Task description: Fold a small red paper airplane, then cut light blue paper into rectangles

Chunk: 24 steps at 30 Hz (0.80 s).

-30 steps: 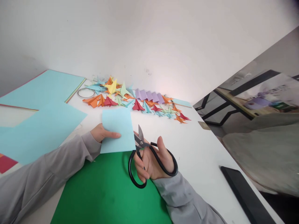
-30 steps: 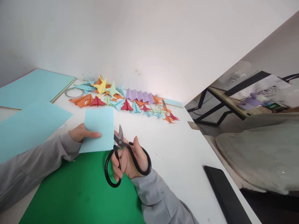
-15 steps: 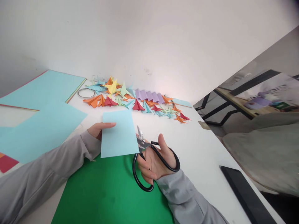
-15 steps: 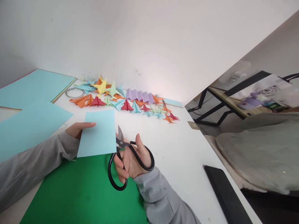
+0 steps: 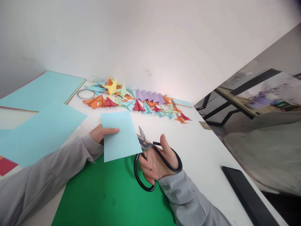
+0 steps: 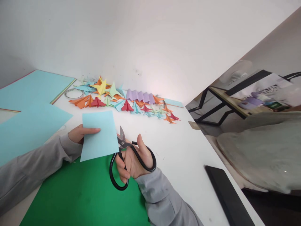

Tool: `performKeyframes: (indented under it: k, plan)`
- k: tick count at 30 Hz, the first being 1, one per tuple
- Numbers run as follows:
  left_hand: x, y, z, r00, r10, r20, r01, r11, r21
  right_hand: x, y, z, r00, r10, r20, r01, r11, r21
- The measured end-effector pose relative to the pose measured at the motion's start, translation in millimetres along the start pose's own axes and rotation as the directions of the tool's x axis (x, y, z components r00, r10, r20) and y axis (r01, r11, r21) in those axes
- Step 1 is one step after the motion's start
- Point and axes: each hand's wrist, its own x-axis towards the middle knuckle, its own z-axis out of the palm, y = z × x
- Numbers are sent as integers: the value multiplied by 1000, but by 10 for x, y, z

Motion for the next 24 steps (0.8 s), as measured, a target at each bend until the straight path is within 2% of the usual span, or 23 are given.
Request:
performKeyframes:
  k: [4,7,14,18,24]
  plan:
    - [30,-11,-17,999,7,-52,-8,1000,-12,5,-8,-4,998,-8,61,8,1000,2]
    - [56,-11,-39,999,-5,-42,4,1000,-23,5,0,-30,992,-5,127,7,1000,-16]
    - [37,33,-59,997,-79,0,79,996,-45,-24,12,-92,984,99,146,-90,994,-64]
    - [31,0,-43,998,-55,-6,54,998,-32,-8,1,-54,990,58,128,-50,996,-69]
    - [9,-44,17,1000,28,-12,-28,1000,12,20,14,-8,992,-26,120,22,999,38]
